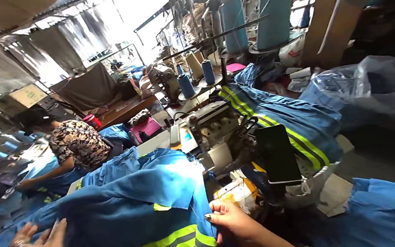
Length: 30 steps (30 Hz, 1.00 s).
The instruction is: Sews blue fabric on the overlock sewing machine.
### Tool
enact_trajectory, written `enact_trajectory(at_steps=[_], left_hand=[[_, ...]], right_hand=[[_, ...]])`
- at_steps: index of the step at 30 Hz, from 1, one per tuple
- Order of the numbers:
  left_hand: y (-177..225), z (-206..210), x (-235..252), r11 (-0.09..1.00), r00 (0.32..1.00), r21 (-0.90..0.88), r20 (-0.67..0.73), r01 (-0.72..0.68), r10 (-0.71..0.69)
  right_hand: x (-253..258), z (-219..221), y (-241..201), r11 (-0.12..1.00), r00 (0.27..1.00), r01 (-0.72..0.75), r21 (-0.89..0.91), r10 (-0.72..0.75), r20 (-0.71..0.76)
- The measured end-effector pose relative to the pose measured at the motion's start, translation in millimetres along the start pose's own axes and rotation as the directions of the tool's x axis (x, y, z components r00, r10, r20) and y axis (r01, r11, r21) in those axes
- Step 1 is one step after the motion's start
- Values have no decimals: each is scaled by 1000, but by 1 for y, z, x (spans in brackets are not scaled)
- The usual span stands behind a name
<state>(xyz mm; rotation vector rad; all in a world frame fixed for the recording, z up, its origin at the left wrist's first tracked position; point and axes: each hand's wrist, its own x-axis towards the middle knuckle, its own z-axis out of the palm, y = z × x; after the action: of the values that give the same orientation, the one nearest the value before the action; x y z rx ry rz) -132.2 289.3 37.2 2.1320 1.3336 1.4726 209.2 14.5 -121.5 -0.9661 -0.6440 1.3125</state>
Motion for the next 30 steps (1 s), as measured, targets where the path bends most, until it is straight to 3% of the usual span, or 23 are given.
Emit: enact_trajectory(at_steps=[2, 4, 7, 8, 12, 16, 22, 30], left_hand=[[50, 34, -31, 993, 988, -12, 103, -116, 117], [100, 82, -91, 955, 928, -6, 236, -296, 289], [106, 163, -164, 775, 760, 104, 312, -623, 570], [97, 179, -172, 748, 748, 129, 280, -651, 602], [96, 171, -148, 809, 797, -148, 145, -569, 587], [146, 143, -157, 797, 781, -397, 252, -455, 572], [151, 165, -222, 824, 737, -298, 371, -481, 565], [146, 165, -227, 788, 695, -261, 372, -557, 615]], right_hand=[[-3, -3, 0, 1000, 1000, 5, -4, -5, -27], [-9, -5, -1, 1000, 999, 10, 10, -9, -52], [-14, -4, -9, 1000, 997, 7, -20, -9, -72], [-17, -3, -11, 999, 997, 6, -38, -9, -77], [-23, -6, -22, 991, 993, 0, -131, -15, -113], [-29, -5, -27, 989, 989, 13, -147, -34, -143], [-36, -7, -29, 986, 981, 61, -155, -88, -173], [-37, -8, -35, 995, 979, -7, -96, -13, -205]])
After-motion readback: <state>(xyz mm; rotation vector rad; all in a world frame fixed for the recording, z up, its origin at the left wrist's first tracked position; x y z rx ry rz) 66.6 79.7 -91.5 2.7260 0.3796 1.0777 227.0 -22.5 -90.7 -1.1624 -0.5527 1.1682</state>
